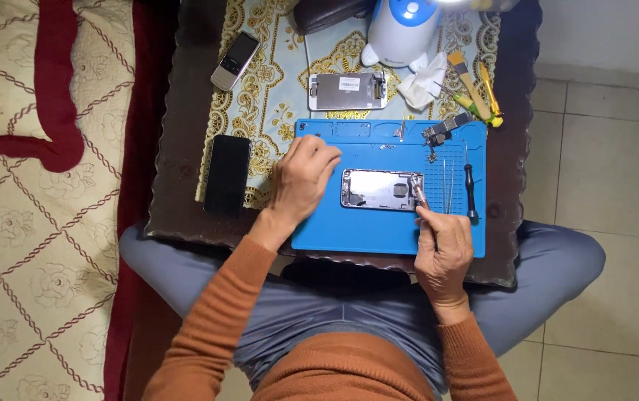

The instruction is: Securing motherboard screws into a mobile phone chassis using a precision screwdriver.

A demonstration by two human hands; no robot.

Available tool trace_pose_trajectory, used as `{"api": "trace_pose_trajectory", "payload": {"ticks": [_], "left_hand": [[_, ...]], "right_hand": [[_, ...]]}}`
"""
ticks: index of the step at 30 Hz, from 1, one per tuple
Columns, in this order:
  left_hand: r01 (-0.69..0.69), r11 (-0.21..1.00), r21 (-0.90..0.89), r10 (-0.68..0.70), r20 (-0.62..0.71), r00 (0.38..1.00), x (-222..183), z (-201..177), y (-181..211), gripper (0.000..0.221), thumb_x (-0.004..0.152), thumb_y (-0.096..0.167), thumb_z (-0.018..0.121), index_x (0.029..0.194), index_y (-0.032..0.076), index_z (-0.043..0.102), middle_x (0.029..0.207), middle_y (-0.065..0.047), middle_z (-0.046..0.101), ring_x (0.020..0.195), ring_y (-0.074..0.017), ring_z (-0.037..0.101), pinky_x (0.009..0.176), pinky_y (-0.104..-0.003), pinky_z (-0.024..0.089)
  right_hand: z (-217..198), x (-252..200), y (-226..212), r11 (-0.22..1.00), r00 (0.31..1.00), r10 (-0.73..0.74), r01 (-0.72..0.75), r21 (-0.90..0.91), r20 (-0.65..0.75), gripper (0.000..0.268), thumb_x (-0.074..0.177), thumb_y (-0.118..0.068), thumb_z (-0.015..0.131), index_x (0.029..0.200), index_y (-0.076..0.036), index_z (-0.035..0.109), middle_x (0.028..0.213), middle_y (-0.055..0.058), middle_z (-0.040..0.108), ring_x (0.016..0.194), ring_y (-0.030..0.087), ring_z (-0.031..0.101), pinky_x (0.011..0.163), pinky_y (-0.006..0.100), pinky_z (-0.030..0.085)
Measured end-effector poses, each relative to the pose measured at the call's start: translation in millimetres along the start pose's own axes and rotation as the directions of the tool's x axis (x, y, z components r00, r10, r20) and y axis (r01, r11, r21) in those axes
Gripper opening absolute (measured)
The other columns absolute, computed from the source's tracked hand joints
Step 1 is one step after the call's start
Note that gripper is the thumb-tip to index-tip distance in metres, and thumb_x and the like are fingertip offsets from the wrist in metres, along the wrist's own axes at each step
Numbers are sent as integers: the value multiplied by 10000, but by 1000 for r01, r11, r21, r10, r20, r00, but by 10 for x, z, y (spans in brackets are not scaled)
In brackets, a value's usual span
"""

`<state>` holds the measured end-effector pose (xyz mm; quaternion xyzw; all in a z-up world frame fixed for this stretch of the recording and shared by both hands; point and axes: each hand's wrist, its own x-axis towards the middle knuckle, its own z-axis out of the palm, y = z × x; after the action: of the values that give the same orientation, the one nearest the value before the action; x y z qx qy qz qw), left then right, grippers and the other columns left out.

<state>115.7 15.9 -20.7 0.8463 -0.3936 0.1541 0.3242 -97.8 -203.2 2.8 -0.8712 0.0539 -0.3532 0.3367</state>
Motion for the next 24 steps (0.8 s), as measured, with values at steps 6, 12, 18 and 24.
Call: {"api": "trace_pose_trajectory", "payload": {"ticks": [6,12,18,24], "left_hand": [[-12,998,-57,15,49,999,218,254,-68,126,1111,293,774,1075,174,797,970,17,606,1011,-222,714,794,-375,667],[-39,998,-49,42,62,997,255,446,-147,173,1075,352,779,1012,192,761,954,16,587,1010,-230,688,796,-390,660],[-197,976,98,194,41,980,308,464,-101,204,1100,264,702,919,185,653,890,39,526,925,-215,667,741,-360,624],[-269,944,190,264,48,963,365,468,-112,180,1123,220,644,951,179,609,899,20,491,881,-243,658,696,-374,601]], "right_hand": [[5,19,-10,1000,1000,3,-3,-9,-2,223,1112,31,720,1260,-56,863,957,82,791,912,322,693,889,472,609],[13,13,4,1000,1000,3,-3,-3,4,214,1111,24,722,1247,-58,866,948,80,789,901,316,695,878,463,607],[14,19,-1,1000,1000,8,-8,-3,7,213,1113,13,726,1241,-72,873,949,64,790,905,302,699,881,449,613],[10,23,4,1000,1000,6,-6,14,9,218,1108,21,731,1236,-78,877,932,58,792,900,297,708,886,433,618]]}}
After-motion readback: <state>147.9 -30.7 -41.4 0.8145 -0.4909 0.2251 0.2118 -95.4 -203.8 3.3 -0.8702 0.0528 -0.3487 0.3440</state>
